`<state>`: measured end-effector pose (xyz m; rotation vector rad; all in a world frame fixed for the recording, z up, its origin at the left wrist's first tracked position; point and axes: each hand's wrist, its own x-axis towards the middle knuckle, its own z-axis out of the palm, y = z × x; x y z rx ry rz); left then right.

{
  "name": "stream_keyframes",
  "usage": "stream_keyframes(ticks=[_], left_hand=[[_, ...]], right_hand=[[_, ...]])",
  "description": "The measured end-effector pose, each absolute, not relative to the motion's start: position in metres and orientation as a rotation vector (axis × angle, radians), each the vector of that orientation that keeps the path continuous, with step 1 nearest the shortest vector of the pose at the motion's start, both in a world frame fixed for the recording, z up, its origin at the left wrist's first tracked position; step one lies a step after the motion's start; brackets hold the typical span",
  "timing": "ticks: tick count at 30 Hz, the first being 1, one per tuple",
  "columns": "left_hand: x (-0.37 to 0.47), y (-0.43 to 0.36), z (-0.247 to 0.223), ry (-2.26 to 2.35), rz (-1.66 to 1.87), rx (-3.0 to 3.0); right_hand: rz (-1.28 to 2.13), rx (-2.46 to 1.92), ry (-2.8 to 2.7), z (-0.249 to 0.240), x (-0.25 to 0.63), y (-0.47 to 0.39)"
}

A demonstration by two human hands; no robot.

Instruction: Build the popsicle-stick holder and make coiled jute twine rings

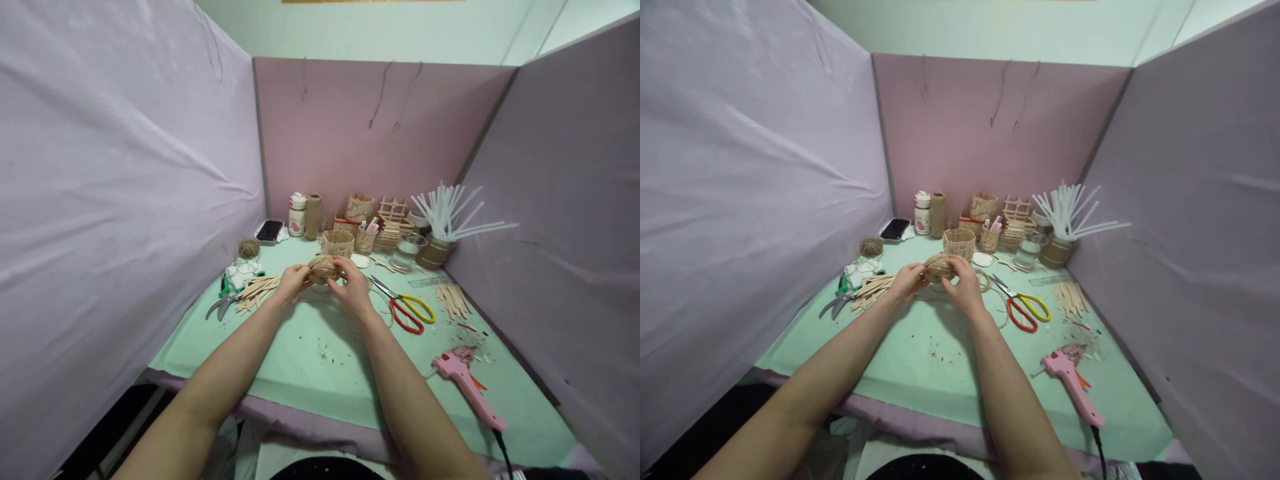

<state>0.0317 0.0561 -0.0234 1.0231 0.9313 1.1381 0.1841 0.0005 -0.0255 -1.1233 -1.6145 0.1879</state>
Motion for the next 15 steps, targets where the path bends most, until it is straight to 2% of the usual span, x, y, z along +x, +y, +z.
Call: stream_keyframes(ticks=[11, 15], left_hand=[[0.027, 0.055, -0.011, 0.830, 0.974, 0.933], [0.022, 0.064, -0.014, 0.752, 0.998, 0.900]], right_hand=[[0.607, -1.044, -1.375, -0.015, 0.190, -0.004], [0.876, -0.927, -1.133, -0.014, 0.188, -0.001]])
